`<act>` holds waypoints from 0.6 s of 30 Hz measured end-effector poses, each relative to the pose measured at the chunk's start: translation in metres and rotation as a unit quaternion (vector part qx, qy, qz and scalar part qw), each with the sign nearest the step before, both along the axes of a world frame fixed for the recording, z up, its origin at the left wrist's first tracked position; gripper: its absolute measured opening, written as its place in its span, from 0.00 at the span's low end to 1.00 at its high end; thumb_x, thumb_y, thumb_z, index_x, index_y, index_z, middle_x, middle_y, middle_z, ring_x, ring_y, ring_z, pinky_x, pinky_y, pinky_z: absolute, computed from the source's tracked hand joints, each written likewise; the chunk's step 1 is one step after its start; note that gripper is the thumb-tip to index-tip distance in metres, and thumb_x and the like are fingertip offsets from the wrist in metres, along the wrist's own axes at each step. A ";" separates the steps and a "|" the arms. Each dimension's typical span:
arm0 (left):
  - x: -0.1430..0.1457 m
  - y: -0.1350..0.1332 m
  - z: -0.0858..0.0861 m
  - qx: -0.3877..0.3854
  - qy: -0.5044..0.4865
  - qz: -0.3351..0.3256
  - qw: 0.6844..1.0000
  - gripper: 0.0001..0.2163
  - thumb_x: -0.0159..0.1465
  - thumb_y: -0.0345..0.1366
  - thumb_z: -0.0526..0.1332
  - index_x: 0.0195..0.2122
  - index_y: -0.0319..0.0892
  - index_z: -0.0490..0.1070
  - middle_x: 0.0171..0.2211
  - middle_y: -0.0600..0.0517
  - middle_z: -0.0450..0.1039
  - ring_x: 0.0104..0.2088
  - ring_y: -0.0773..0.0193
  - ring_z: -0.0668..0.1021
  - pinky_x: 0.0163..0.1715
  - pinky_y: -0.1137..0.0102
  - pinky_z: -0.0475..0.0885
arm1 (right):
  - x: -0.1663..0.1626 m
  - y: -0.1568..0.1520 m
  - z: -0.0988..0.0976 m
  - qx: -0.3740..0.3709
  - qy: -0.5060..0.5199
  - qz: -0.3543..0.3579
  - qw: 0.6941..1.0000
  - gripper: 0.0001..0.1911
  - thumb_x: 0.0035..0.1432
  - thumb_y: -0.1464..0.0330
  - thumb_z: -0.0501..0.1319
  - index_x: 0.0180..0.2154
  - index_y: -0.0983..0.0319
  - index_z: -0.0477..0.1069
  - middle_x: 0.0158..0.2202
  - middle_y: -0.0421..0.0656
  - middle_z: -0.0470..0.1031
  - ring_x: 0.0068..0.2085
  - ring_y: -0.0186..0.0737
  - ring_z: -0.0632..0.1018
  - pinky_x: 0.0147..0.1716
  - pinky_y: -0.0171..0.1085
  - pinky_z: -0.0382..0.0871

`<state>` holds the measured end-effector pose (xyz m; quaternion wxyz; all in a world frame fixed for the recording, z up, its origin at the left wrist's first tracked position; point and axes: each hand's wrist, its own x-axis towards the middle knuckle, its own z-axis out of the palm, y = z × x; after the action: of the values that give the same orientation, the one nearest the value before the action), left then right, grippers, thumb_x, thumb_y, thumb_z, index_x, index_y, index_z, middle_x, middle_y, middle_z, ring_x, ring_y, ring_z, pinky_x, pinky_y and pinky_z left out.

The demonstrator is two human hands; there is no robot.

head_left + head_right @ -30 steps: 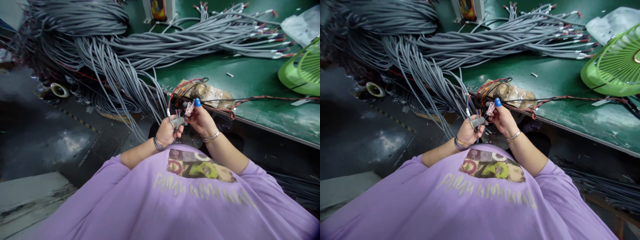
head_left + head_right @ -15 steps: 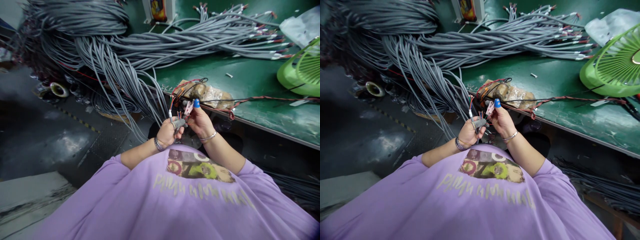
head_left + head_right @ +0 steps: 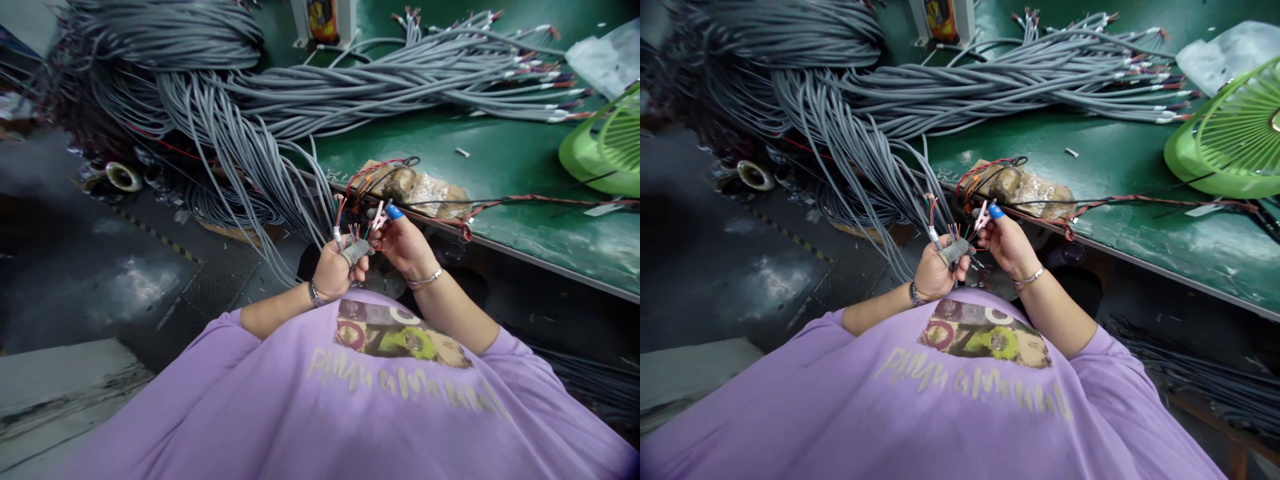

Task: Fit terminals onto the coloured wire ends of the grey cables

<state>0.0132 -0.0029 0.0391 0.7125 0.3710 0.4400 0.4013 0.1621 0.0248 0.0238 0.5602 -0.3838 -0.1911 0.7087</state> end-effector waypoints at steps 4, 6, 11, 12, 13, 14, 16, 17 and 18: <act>0.004 0.003 0.000 0.001 -0.004 0.022 1.000 0.21 0.49 0.51 0.71 0.26 0.41 0.66 0.16 0.58 0.69 0.11 0.73 0.68 0.10 0.76 0.55 | -0.003 0.001 -0.004 0.013 -0.015 -0.034 0.999 0.18 0.55 0.53 0.67 0.31 0.61 0.73 0.25 0.37 0.72 0.24 0.29 0.69 0.24 0.31 0.66; 0.006 0.005 0.000 0.001 -0.012 0.024 1.000 0.20 0.49 0.51 0.71 0.27 0.41 0.66 0.16 0.58 0.70 0.12 0.73 0.68 0.10 0.76 0.55 | -0.005 0.002 -0.009 0.033 -0.033 -0.052 0.998 0.23 0.56 0.47 0.65 0.30 0.61 0.73 0.26 0.39 0.73 0.25 0.30 0.70 0.25 0.32 0.66; 0.008 0.008 -0.005 -0.007 -0.015 0.015 1.000 0.20 0.50 0.50 0.71 0.28 0.41 0.66 0.16 0.58 0.69 0.12 0.73 0.68 0.10 0.77 0.53 | -0.006 0.008 -0.016 0.044 -0.043 -0.038 0.997 0.29 0.51 0.40 0.64 0.29 0.61 0.73 0.26 0.40 0.74 0.23 0.30 0.68 0.22 0.33 0.62; 0.008 0.009 -0.005 -0.009 -0.013 0.015 1.000 0.20 0.50 0.50 0.71 0.27 0.41 0.66 0.16 0.58 0.69 0.12 0.73 0.68 0.10 0.77 0.53 | -0.006 0.009 -0.015 0.035 -0.034 -0.028 0.998 0.30 0.50 0.39 0.64 0.29 0.61 0.73 0.26 0.40 0.74 0.23 0.30 0.68 0.21 0.32 0.61; 0.008 0.009 -0.006 -0.010 -0.010 0.015 1.000 0.20 0.50 0.50 0.71 0.27 0.41 0.66 0.16 0.58 0.69 0.12 0.73 0.68 0.11 0.77 0.53 | -0.006 0.010 -0.014 0.026 -0.023 -0.023 0.999 0.29 0.50 0.40 0.65 0.29 0.61 0.73 0.25 0.39 0.74 0.22 0.30 0.67 0.20 0.32 0.60; 0.008 0.009 -0.007 -0.009 -0.007 0.015 1.000 0.20 0.50 0.50 0.71 0.27 0.41 0.65 0.16 0.58 0.69 0.12 0.73 0.68 0.11 0.77 0.53 | -0.006 0.011 -0.013 0.019 -0.014 -0.025 0.999 0.29 0.49 0.40 0.66 0.29 0.61 0.73 0.25 0.39 0.74 0.22 0.29 0.67 0.20 0.32 0.59; 0.008 0.009 -0.008 -0.006 0.003 0.015 1.000 0.20 0.49 0.51 0.71 0.26 0.42 0.65 0.16 0.59 0.68 0.12 0.73 0.68 0.11 0.77 0.53 | -0.006 0.013 -0.011 0.011 0.000 -0.043 0.999 0.28 0.49 0.41 0.67 0.30 0.61 0.73 0.24 0.37 0.73 0.21 0.28 0.66 0.19 0.31 0.58; 0.008 0.009 -0.009 -0.005 0.007 0.013 1.000 0.20 0.50 0.51 0.71 0.26 0.42 0.65 0.16 0.59 0.68 0.12 0.74 0.68 0.11 0.77 0.54 | -0.007 0.014 -0.011 0.010 0.004 -0.052 0.999 0.28 0.48 0.41 0.68 0.30 0.61 0.73 0.23 0.37 0.73 0.21 0.28 0.67 0.19 0.31 0.57; 0.008 0.009 -0.009 -0.003 0.010 0.010 1.000 0.20 0.50 0.51 0.70 0.26 0.42 0.65 0.17 0.59 0.68 0.12 0.74 0.68 0.11 0.77 0.54 | -0.007 0.014 -0.011 0.009 0.006 -0.059 0.998 0.28 0.47 0.42 0.68 0.30 0.61 0.73 0.23 0.37 0.73 0.22 0.28 0.68 0.19 0.31 0.58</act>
<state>0.0214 0.0062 0.0297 0.7051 0.3682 0.4518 0.4039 0.1547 0.0389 0.0133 0.6057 -0.3850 -0.1716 0.6749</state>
